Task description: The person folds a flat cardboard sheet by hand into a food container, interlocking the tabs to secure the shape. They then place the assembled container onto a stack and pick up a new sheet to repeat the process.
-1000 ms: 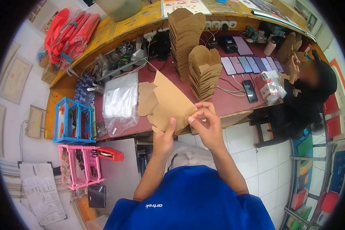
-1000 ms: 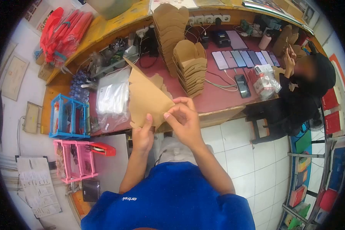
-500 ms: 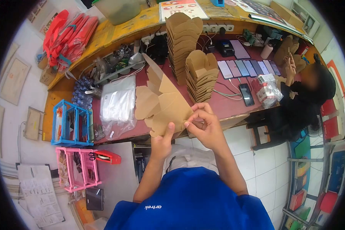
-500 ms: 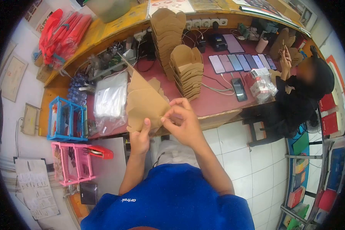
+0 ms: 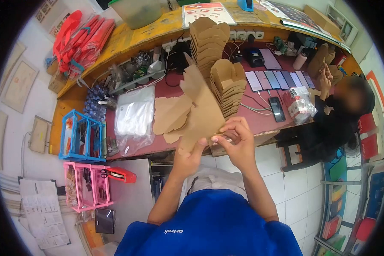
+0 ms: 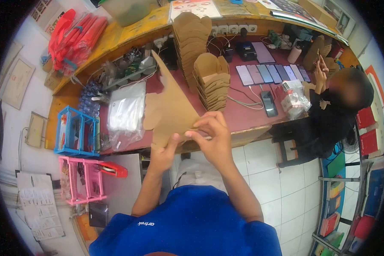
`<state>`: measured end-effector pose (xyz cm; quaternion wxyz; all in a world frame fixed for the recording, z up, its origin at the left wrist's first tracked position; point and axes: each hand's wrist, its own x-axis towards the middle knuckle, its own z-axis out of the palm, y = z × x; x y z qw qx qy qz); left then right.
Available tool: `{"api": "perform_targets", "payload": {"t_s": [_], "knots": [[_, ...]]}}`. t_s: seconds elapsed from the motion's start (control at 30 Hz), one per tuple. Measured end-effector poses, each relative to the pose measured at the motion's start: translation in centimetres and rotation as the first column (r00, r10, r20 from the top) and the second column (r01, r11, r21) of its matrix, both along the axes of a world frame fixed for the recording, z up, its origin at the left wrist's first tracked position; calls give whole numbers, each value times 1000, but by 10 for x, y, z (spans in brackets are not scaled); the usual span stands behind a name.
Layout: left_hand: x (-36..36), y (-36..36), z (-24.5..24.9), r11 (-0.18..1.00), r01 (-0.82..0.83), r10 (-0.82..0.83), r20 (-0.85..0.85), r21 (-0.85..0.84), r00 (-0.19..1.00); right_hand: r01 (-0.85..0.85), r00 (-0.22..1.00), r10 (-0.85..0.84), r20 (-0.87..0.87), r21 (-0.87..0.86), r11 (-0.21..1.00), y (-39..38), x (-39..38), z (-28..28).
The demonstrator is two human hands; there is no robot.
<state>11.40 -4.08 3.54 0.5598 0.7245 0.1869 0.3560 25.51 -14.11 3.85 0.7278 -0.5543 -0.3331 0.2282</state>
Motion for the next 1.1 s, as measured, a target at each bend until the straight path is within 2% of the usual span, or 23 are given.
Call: {"api": "perform_targets", "payload": {"t_s": [0.03,0.07,0.1,0.13,0.23,0.33,0.4,0.47,0.53,0.57,0.67,0.73,0.83,0.9,1.03,1.1], "knots": [[-2,1,-4,1000,0,0,5,-3,1000,21,1000,-21,-9,9,1000,1,0,0],[-5,4,-12,995,6,-5,16,-98,1000,20,1000,-20,-2,9,1000,1,0,-5],[-6,6,-14,981,14,-9,24,-192,1000,51,991,-48,122,-23,998,2,-2,-10],[-7,6,-16,981,12,-8,22,-192,1000,84,968,-70,241,-50,995,2,-5,-14],[-10,8,-16,985,-71,78,41,-154,996,36,975,-32,220,-13,999,2,-12,-9],[-13,7,-14,988,-19,28,56,-153,998,29,984,-21,177,-44,999,-2,-10,-7],[-13,3,-7,998,31,-32,-9,-56,999,36,983,-29,180,-38,999,-2,-9,-9],[-12,1,-9,996,35,-33,16,-83,999,49,982,-42,187,-32,998,-2,-9,-7],[-12,0,-12,993,26,-22,38,-112,999,30,999,-32,29,69,997,-1,-13,-3],[-13,0,-14,991,21,-16,35,-133,999,28,999,-30,26,69,997,0,-15,-5],[-12,-3,-10,992,3,0,22,-128,1000,68,990,-80,120,98,993,4,-17,-12],[-9,-8,-10,994,-9,11,12,-111,1000,184,966,-199,166,101,978,6,-23,-14],[-4,-6,-19,994,-32,36,30,-107,999,252,934,-264,242,80,964,10,-22,-28],[-5,-3,-30,955,-47,42,-24,-292,999,267,916,-273,293,60,962,11,-27,-31],[-12,3,-36,929,-76,65,-41,-361,997,294,887,-275,371,7,956,8,-32,-49],[-17,4,-36,948,-28,-19,-144,-318,989,285,898,-262,354,-13,958,3,-37,-53]]}}
